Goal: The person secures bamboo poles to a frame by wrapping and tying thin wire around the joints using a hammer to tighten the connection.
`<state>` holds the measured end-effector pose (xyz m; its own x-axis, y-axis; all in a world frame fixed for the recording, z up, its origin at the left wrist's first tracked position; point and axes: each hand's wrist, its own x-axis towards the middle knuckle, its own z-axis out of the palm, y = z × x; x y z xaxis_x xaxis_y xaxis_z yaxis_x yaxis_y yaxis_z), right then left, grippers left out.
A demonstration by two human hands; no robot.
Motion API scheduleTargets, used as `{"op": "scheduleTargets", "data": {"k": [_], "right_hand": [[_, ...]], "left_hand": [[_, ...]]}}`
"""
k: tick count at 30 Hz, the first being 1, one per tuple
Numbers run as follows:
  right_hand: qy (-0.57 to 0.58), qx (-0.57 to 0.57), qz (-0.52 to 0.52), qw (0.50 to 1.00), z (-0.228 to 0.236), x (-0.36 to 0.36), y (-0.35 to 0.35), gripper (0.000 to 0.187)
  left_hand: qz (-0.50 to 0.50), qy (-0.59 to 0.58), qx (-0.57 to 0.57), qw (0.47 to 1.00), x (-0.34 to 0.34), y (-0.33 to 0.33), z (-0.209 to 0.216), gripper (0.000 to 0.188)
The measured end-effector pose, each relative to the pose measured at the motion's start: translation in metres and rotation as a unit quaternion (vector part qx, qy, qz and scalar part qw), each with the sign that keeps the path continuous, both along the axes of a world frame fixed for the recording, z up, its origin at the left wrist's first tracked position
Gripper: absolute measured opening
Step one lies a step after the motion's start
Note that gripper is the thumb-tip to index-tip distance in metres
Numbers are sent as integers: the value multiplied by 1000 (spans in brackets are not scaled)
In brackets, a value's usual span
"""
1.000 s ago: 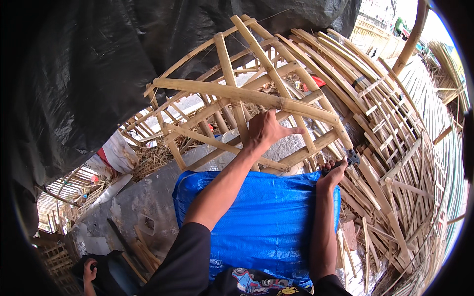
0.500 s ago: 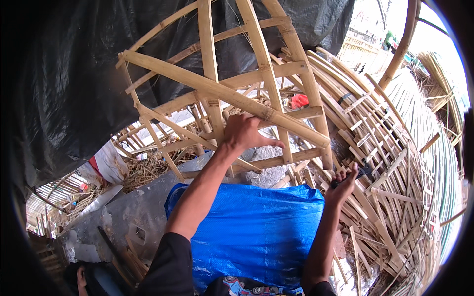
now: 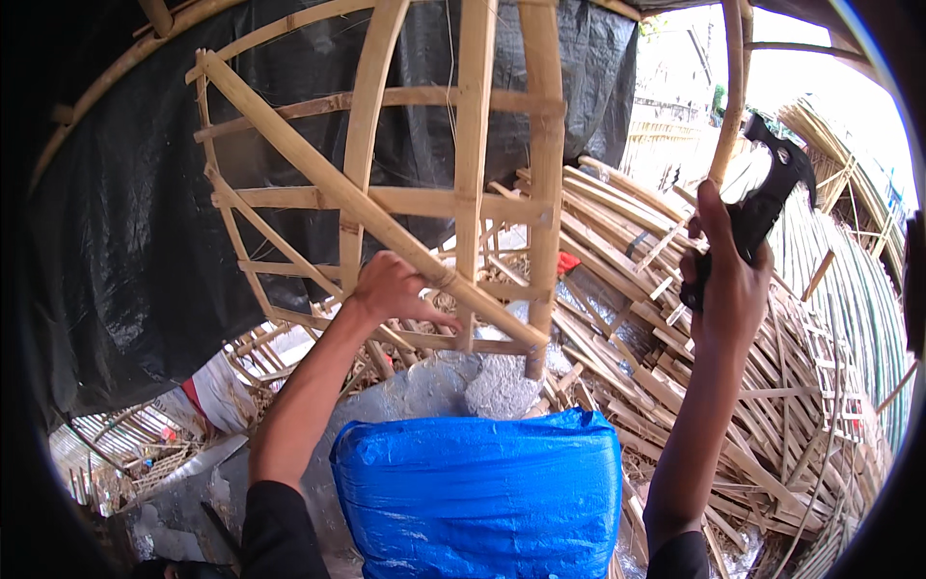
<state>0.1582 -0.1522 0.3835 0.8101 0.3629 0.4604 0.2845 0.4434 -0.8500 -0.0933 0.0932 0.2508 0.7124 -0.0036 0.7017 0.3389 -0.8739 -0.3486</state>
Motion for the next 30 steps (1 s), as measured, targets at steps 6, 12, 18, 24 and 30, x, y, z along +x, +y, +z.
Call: {"op": "scheduleTargets", "data": {"k": [6, 12, 18, 24, 30], "right_hand": [[-184, 66, -34, 980, 14, 21, 34, 60], [-237, 41, -63, 968, 4, 30, 27, 44], [-184, -21, 207, 961, -70, 67, 38, 46], [-211, -175, 256, 927, -153, 78, 61, 39], [-177, -245, 291, 908, -207, 94, 85, 38]], "left_hand": [[98, 184, -65, 976, -52, -11, 36, 64], [86, 362, 16, 928, -82, -11, 42, 51], [45, 431, 29, 901, -110, -8, 42, 54], [30, 530, -25, 847, -124, 1, 14, 64], [-22, 539, -37, 841, -109, 22, -10, 69]]}}
